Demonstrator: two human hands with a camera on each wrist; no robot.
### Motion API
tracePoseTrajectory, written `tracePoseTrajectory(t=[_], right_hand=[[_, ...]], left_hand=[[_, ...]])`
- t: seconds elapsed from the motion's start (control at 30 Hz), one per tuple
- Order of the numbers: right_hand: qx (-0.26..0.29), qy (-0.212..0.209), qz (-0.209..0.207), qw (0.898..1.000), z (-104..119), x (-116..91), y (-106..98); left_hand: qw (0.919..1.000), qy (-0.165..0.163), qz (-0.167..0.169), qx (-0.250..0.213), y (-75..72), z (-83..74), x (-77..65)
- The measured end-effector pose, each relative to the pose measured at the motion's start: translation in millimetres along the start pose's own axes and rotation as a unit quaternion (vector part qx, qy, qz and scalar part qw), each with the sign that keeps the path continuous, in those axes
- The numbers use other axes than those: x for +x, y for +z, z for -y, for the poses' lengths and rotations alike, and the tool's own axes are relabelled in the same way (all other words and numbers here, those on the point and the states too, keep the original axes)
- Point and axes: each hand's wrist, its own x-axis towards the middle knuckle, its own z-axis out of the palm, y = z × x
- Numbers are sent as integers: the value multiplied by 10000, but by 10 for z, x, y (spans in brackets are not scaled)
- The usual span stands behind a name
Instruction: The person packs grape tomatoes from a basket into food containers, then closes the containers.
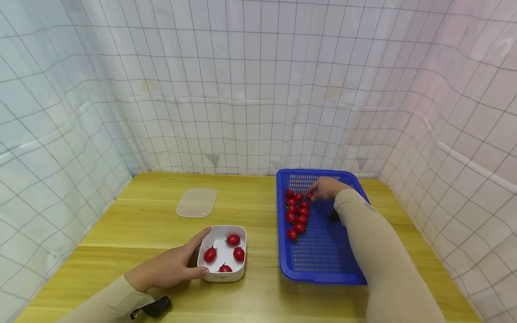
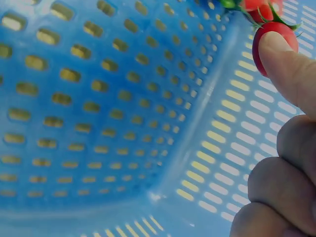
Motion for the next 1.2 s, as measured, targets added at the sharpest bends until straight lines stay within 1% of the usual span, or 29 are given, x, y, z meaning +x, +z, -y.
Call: tracePoseTrajectory(t=[0.1,0.2,0.33,0.4,0.5,0.57,0.7,0.83,0.97,1.1,1.2], right_hand=[[-134,-107,-85,9998,-2,-42,-80],[-272,-128,-200,9993,30,-107,-192],[-366,-227,-395,9983,166,-220,-390],[-379,-367,-523,9972,252,-266,-475],[-269,-469,-696,9961,418,-324,-574],[-221,-602,-767,9950,571,-349,-635],[-232,-787,-708,9941,954,-379,-717],[-201,-975,-425,9941,1344,-381,-693],[-276,-1216,-93,9921,1723,-405,-600],[-454,-1673,143,9848,2018,-427,-474],[-565,-1940,277,9790,2174,-422,-362]], left_hand=[[10000,-22,-14,11,1,-2,0],[10000,-58,-23,45,6,-2,-1],[10000,-74,-22,24,11,0,3],[10000,-67,-15,10,12,2,6],[10000,-56,11,-13,8,3,8],[10000,-45,23,-28,3,4,10],[10000,-20,49,-45,-8,5,16],[10000,-21,76,-48,-9,5,20],[10000,-42,78,-32,-9,3,22],[9999,-48,89,-37,-10,1,23],[9999,-55,110,-64,-12,0,25]])
